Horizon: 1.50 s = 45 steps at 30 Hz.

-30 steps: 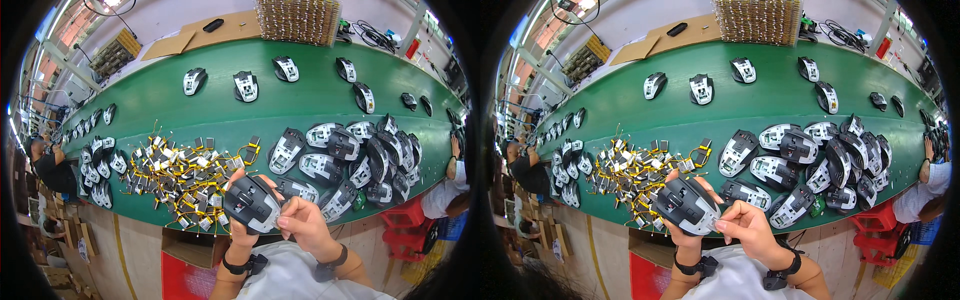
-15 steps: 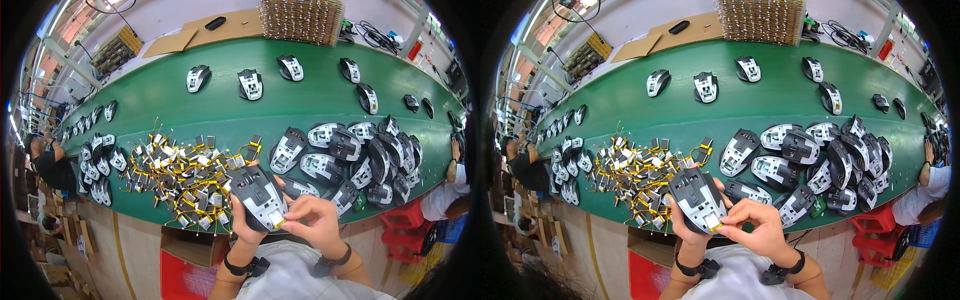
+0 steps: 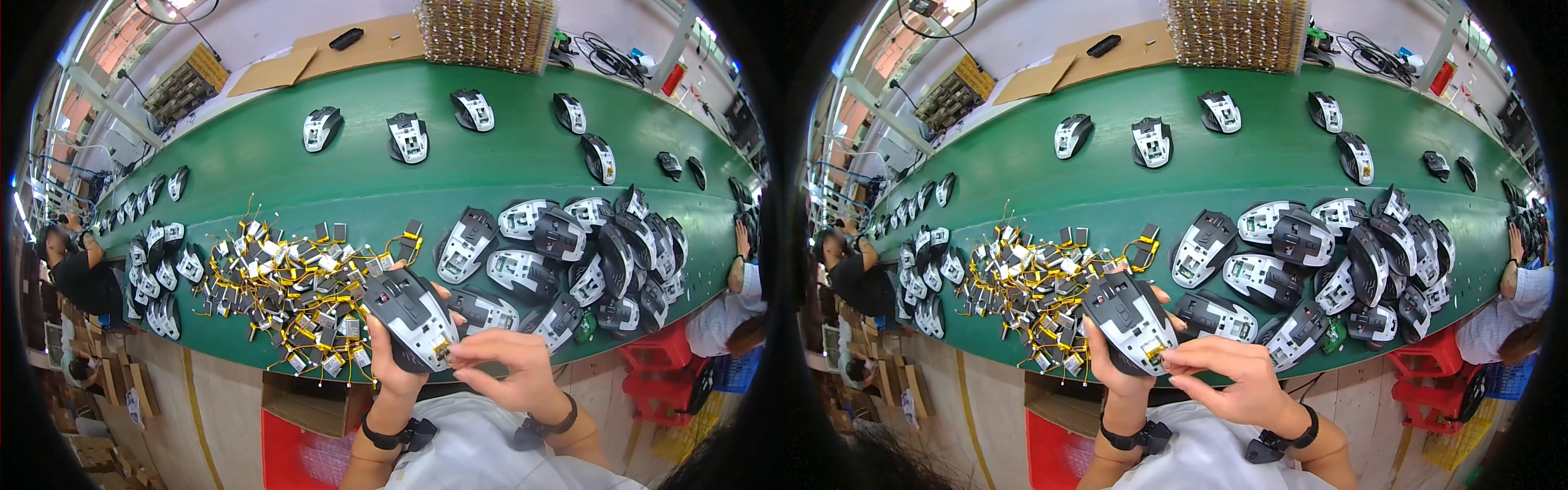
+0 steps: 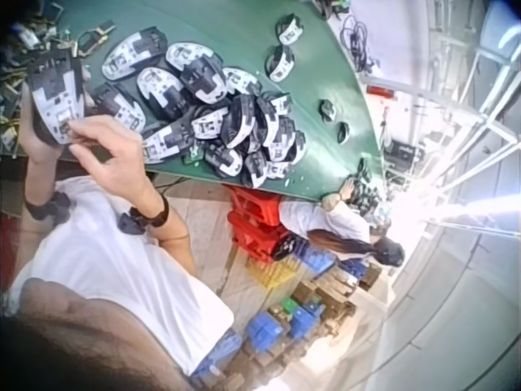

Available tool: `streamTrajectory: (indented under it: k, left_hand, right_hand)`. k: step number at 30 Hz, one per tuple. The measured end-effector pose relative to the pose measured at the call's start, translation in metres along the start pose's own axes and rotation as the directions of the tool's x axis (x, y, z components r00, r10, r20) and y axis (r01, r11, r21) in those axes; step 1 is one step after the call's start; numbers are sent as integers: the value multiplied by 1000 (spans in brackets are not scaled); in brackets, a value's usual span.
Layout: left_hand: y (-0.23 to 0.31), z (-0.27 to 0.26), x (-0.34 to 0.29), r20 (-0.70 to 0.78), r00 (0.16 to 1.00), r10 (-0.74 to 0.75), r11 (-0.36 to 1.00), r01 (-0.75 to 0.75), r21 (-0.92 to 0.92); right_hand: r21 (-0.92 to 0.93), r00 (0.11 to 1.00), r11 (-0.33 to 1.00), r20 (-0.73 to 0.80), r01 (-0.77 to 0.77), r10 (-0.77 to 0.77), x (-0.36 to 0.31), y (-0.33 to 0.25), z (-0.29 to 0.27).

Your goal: The person assembles computer mice at a factory workstation. They pick up a mouse shell, insert a small battery, and use a screwdriver to tighten screws on the bottom of the device. Completed units are placed in a row on the green table.

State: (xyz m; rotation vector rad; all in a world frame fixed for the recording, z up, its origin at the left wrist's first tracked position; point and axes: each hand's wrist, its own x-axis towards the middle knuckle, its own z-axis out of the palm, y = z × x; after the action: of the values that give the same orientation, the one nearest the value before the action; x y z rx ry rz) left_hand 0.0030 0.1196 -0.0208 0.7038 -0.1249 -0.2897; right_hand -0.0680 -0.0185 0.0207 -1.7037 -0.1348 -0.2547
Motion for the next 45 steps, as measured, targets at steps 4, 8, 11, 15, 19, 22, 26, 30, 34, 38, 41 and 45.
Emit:
streamTrajectory:
  k: [4, 8, 11, 15, 19, 22, 26, 30, 34, 38, 41, 45]
  left_hand:
    - [-4, -4, -1, 107, 993, -42, 990, 55, -126]
    - [-9, 0, -5, -35, 999, -22, 990, 17, -142]
    - [-11, -5, -4, -179, 984, -16, 993, -5, -119]
    - [-7, -1, -1, -225, 974, 12, 997, -29, -72]
    - [-6, 17, -4, -298, 954, 8, 996, -33, -79]
    - [-7, 21, -4, -267, 963, 24, 995, -50, -91]
    - [-15, 6, -9, -119, 993, 9, 993, -23, -116]
    - [-12, 12, -9, -130, 991, -30, 994, 16, -107]
    - [-7, 23, -8, -105, 994, -29, 998, 24, -56]
    - [-6, 22, -8, 2, 1000, -1, 1000, 1, 15]
    - [-5, 19, -9, 82, 996, -25, 1000, 25, 6]
    - [-5, 18, -12, 101, 994, -48, 998, 51, -30]
  right_hand:
    - [-224, 973, 956, -93, 188, -213, 0, 11, 2]
    - [-431, 944, 876, -139, 215, -300, 0, 10, 19]
    - [-609, 932, 741, -8, 282, -362, 1, 7, 22]
    - [-751, 951, 610, 79, 254, -299, -15, 7, 31]
    - [-709, 942, 659, 23, 251, -335, -17, 3, 30]
    - [-661, 920, 700, -35, 272, -391, -17, 5, 28]
    - [-664, 883, 694, -105, 280, -457, -14, 17, 22]
    - [-633, 901, 735, -135, 241, -412, -13, 11, 21]
    - [-382, 964, 910, -136, 163, -229, -12, 10, 12]
    - [84, 997, 996, -71, -6, 12, -10, 17, -2]
    - [-22, 989, 1000, -150, -15, 11, -11, 9, 2]
    - [205, 977, 958, -28, -200, 210, -8, 13, -7]
